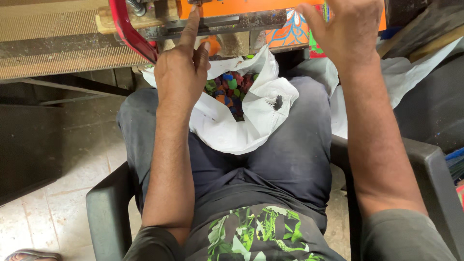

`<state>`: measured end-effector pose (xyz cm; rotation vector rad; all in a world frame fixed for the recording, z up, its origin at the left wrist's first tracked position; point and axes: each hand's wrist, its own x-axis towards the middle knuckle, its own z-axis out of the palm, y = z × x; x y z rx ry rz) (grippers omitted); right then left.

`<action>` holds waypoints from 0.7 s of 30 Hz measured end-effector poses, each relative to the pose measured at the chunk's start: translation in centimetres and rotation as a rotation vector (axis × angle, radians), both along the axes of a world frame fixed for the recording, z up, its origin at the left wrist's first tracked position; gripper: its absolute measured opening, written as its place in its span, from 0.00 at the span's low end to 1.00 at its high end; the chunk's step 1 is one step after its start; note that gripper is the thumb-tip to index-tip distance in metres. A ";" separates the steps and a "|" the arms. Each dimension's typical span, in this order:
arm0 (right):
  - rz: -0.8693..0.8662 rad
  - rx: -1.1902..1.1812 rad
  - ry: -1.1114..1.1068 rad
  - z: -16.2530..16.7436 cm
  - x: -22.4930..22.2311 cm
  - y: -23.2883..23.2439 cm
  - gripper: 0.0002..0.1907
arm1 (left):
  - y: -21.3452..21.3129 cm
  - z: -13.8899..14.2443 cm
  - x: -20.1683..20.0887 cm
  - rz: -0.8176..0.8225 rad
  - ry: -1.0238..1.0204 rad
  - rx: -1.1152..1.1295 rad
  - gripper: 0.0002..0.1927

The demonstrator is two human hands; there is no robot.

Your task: The person repeatedly picks up colorful rectangular plastic sheets with cutouts, places them under a press machine, and cuts them. The person then stacks the processed sheets on a nearby chair.

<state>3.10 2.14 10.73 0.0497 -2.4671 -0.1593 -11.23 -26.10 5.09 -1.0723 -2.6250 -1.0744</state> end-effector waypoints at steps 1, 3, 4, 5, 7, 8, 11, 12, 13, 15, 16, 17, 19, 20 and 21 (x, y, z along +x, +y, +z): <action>0.011 -0.038 -0.071 0.4 -0.1 -0.4 0.14 | 0.0 0.0 0.0 0.007 0.008 -0.007 0.30; 0.011 -0.046 -0.160 0.7 -0.4 -1.2 0.15 | 0.0 0.0 0.0 0.006 0.014 -0.007 0.31; 0.003 -0.015 -0.177 0.7 -0.6 -1.4 0.15 | 0.0 0.0 0.0 0.004 0.018 -0.007 0.31; -0.005 0.015 -0.194 0.7 -0.8 -1.4 0.15 | 0.0 0.1 -0.1 0.004 0.011 -0.014 0.31; -0.021 0.050 -0.226 0.4 -1.1 -1.1 0.13 | 0.0 0.1 -0.1 0.008 -0.004 -0.030 0.32; -0.040 0.069 -0.246 0.2 -1.2 -0.8 0.12 | 0.0 0.1 -0.1 0.010 0.002 -0.023 0.32; -0.128 0.129 -0.322 -0.6 -1.4 0.5 0.09 | 0.0 0.1 -0.1 0.007 0.014 -0.001 0.31; -0.131 0.197 -0.295 -0.9 -1.5 0.9 0.07 | 0.0 0.1 -0.1 0.004 0.012 0.004 0.31; -0.134 0.263 -0.269 -1.2 -1.5 1.1 0.05 | 0.0 0.0 -0.1 0.000 0.010 0.007 0.31; -0.132 0.286 -0.242 -1.6 -1.4 1.6 0.04 | 0.0 -0.1 -0.1 0.008 0.006 0.007 0.30; -0.128 0.245 -0.241 -1.8 -1.3 1.7 0.04 | 0.1 -0.1 -0.1 0.011 0.005 0.007 0.30; -0.125 0.205 -0.240 -1.9 -1.3 1.8 0.03 | 0.1 -0.2 -0.1 0.008 0.008 0.007 0.30; -0.087 0.208 -0.212 -1.9 -1.3 1.9 0.04 | 0.1 -0.2 -0.1 0.000 0.014 0.009 0.30; -0.073 0.207 -0.201 -1.8 -1.2 1.9 0.05 | 0.1 -0.3 -0.1 0.003 0.017 0.010 0.30; -0.059 0.206 -0.190 -1.8 -1.3 1.9 0.05 | 0.2 -0.3 -0.1 0.006 0.019 0.010 0.30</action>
